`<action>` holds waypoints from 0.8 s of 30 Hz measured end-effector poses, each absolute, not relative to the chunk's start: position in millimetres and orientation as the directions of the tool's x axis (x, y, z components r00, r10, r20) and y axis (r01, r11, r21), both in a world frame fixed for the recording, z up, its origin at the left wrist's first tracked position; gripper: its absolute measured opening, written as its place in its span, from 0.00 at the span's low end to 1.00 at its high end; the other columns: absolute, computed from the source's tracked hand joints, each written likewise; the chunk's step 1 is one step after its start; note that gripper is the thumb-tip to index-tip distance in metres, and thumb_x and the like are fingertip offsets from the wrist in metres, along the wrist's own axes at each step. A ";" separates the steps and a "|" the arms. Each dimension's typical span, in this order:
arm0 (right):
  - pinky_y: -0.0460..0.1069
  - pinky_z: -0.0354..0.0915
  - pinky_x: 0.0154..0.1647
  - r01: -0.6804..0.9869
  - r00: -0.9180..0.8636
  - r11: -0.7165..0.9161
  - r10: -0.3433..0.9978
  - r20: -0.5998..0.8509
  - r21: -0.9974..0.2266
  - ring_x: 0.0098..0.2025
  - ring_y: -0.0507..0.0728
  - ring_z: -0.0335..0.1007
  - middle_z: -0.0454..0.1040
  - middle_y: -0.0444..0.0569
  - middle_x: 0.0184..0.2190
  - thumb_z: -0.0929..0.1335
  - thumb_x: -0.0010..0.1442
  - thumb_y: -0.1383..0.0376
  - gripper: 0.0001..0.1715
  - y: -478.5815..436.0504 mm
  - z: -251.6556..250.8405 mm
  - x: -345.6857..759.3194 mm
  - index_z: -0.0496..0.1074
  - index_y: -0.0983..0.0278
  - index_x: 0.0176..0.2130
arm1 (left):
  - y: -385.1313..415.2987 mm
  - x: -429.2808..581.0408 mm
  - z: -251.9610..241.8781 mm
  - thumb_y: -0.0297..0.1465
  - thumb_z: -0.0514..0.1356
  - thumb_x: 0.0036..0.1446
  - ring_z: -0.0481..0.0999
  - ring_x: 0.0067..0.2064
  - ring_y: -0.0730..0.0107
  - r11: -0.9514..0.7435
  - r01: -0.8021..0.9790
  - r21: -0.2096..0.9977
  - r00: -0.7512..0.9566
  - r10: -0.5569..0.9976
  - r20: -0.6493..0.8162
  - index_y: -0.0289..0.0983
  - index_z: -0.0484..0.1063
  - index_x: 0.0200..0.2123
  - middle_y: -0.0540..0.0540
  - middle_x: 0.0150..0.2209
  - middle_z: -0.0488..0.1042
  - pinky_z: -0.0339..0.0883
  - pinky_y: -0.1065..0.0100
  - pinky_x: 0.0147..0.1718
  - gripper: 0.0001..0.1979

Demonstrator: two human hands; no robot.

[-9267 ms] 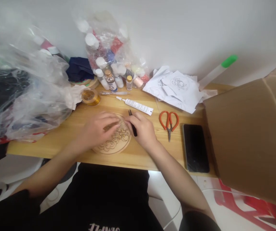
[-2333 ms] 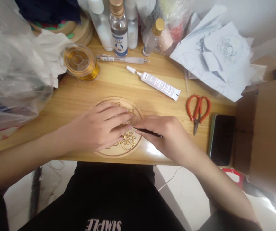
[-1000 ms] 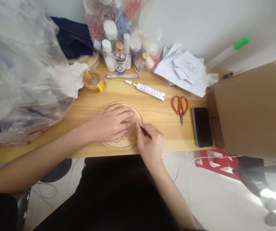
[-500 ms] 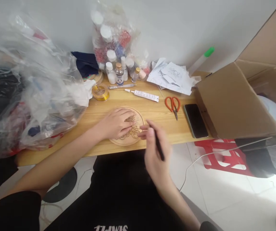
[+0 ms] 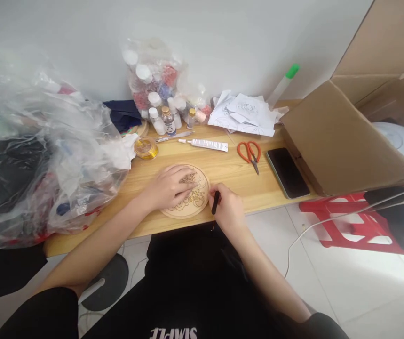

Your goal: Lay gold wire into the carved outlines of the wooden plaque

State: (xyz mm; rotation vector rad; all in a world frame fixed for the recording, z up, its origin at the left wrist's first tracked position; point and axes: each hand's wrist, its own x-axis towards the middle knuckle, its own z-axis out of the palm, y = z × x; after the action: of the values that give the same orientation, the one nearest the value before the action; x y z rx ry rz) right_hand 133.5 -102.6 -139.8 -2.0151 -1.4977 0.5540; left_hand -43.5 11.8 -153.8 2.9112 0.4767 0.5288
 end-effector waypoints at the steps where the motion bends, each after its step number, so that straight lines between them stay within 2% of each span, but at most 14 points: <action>1: 0.47 0.63 0.27 0.706 0.297 -0.218 0.955 0.001 -0.674 0.23 0.54 0.70 0.75 0.46 0.24 0.66 0.52 0.64 0.03 -104.1 -141.4 132.7 0.69 0.62 0.30 | 12.2 -43.5 -153.9 0.30 0.56 0.62 0.69 0.55 0.53 -0.940 0.278 0.200 0.888 0.331 0.320 0.39 0.79 0.42 0.39 0.50 0.73 0.64 0.52 0.53 0.12; 5: 0.47 0.64 0.27 0.635 0.319 -0.221 0.948 -0.010 -0.740 0.23 0.53 0.70 0.75 0.46 0.23 0.67 0.53 0.62 0.06 -104.8 -147.4 135.1 0.70 0.62 0.31 | 14.8 -43.5 -155.9 0.30 0.55 0.62 0.69 0.55 0.53 -0.940 0.256 0.224 0.883 0.322 0.342 0.39 0.80 0.42 0.39 0.51 0.73 0.62 0.49 0.54 0.13; 8: 0.46 0.64 0.26 0.605 0.329 -0.211 0.944 -0.001 -0.768 0.23 0.52 0.69 0.74 0.45 0.23 0.67 0.54 0.61 0.07 -103.9 -153.4 137.0 0.70 0.62 0.32 | 17.2 -43.3 -159.1 0.30 0.55 0.62 0.69 0.55 0.53 -0.928 0.239 0.287 0.867 0.337 0.367 0.40 0.80 0.41 0.39 0.52 0.72 0.62 0.47 0.54 0.13; 11: 0.46 0.63 0.25 0.606 0.327 -0.187 0.945 0.028 -0.773 0.22 0.52 0.68 0.73 0.44 0.22 0.66 0.55 0.62 0.07 -104.1 -158.6 137.2 0.71 0.62 0.32 | 19.2 -42.8 -162.0 0.30 0.55 0.62 0.68 0.55 0.53 -0.907 0.233 0.351 0.857 0.362 0.366 0.40 0.80 0.41 0.39 0.52 0.72 0.64 0.47 0.52 0.12; 16: 0.46 0.63 0.26 0.613 0.321 -0.139 0.943 0.084 -0.778 0.23 0.52 0.68 0.74 0.45 0.23 0.65 0.58 0.62 0.08 -105.3 -164.2 137.6 0.72 0.62 0.33 | 19.4 -42.2 -163.0 0.29 0.56 0.62 0.69 0.54 0.54 -0.894 0.240 0.378 0.848 0.382 0.366 0.42 0.80 0.41 0.40 0.53 0.71 0.66 0.49 0.50 0.12; 19: 0.47 0.64 0.27 0.608 0.324 -0.113 0.939 0.116 -0.786 0.23 0.53 0.69 0.75 0.45 0.23 0.65 0.59 0.61 0.08 -105.9 -166.3 137.9 0.73 0.62 0.34 | 19.9 -42.7 -162.4 0.30 0.55 0.62 0.70 0.54 0.56 -0.877 0.282 0.389 0.829 0.427 0.362 0.43 0.79 0.42 0.41 0.54 0.71 0.66 0.50 0.51 0.13; 24: 0.48 0.67 0.30 0.596 0.338 -0.075 0.927 0.165 -0.800 0.27 0.54 0.72 0.78 0.48 0.28 0.66 0.60 0.61 0.09 -107.4 -171.7 136.6 0.74 0.62 0.34 | 27.5 -46.1 -164.6 0.28 0.51 0.64 0.69 0.57 0.55 -0.820 0.423 0.385 0.764 0.551 0.335 0.38 0.75 0.50 0.39 0.57 0.70 0.65 0.48 0.54 0.16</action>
State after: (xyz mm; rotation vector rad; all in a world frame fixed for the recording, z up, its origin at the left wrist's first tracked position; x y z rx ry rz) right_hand 136.6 -107.4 -171.7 -1.7724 -1.3562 0.5023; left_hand -46.1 27.5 -164.6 2.6740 0.7569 0.6388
